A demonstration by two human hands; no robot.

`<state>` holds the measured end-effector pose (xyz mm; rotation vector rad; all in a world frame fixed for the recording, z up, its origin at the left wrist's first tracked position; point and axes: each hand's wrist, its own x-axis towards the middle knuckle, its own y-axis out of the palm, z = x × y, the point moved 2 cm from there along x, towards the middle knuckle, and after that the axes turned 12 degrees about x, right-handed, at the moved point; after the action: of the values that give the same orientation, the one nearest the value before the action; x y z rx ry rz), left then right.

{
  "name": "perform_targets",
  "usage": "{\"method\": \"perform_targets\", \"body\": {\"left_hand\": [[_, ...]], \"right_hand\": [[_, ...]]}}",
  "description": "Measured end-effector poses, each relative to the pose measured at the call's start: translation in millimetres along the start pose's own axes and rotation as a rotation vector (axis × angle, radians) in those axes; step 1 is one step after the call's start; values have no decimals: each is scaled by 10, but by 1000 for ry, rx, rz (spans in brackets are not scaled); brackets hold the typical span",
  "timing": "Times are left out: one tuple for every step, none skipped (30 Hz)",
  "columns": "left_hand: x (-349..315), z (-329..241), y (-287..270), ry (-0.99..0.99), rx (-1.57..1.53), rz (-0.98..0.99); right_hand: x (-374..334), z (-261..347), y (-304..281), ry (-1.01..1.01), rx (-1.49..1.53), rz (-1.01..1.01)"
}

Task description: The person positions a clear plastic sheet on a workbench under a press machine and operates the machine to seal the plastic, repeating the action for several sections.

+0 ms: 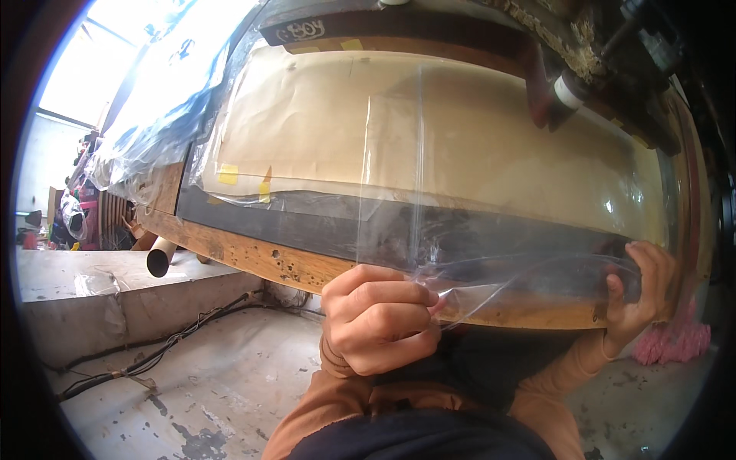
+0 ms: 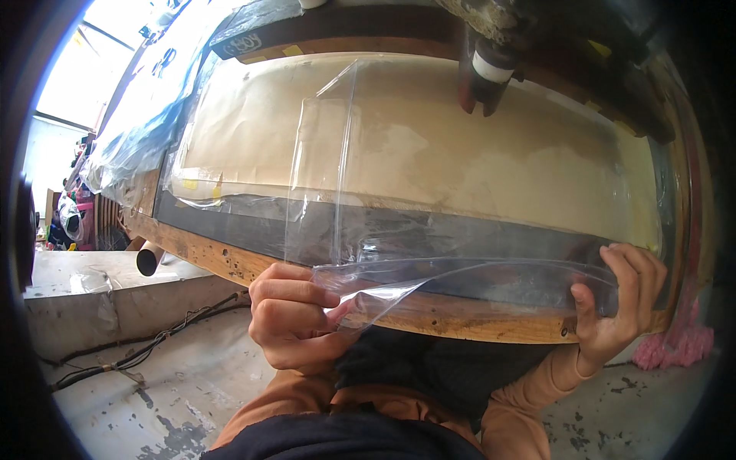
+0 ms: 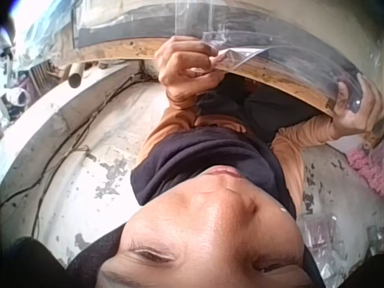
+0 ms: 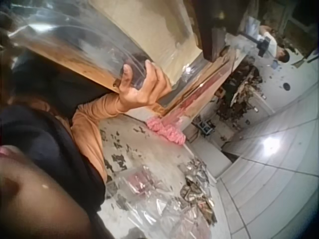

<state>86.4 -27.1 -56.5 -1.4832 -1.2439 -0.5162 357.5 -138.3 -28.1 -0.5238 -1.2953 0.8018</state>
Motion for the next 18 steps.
{"method": "perform_targets", "body": {"left_hand": [[3,-5,-7,-19,-3,5],[2,-4,-16,-23,-8,7],[2,-2,-17,-28,-15,8],[3,2,-18,-32,-22,10],[2,9,-18,-31,-40,3],[7,20,-8,-27,-62,-7],[16,30,1,-22,-86,-15],[30,36,-13,-32,-86,10],[50,29,-48,-41,-88,33],[70,18,-49,-48,-93,57],[53,24,-7,-50,-151,-51],[-26,58,98,-58,-218,-158],[-50,54,156,-68,-288,-263],[-57,-7,135,-214,-188,-265],[49,-27,79,-122,54,-78],[104,-15,43,-123,191,6],[129,-9,55,-121,329,90],[102,5,74,-223,292,48]], "right_hand": [[-2,1,1,4,6,0],[-1,8,1,7,5,3],[0,12,-1,10,3,5],[0,17,-2,14,0,7],[0,24,0,16,9,6],[8,28,-6,19,12,2],[13,32,-14,24,14,-3],[8,34,-14,33,25,-10],[3,34,-14,41,32,-19],[-4,33,-15,52,38,-28],[-1,34,-16,47,34,-43],[-11,20,2,44,21,-53],[-14,20,-11,44,7,-65],[-29,13,-28,50,-22,-90],[-17,24,-54,35,-64,-133],[2,41,-53,17,-101,-174],[6,55,-67,-2,-138,-213],[-3,60,-79,11,-101,-200]]}}
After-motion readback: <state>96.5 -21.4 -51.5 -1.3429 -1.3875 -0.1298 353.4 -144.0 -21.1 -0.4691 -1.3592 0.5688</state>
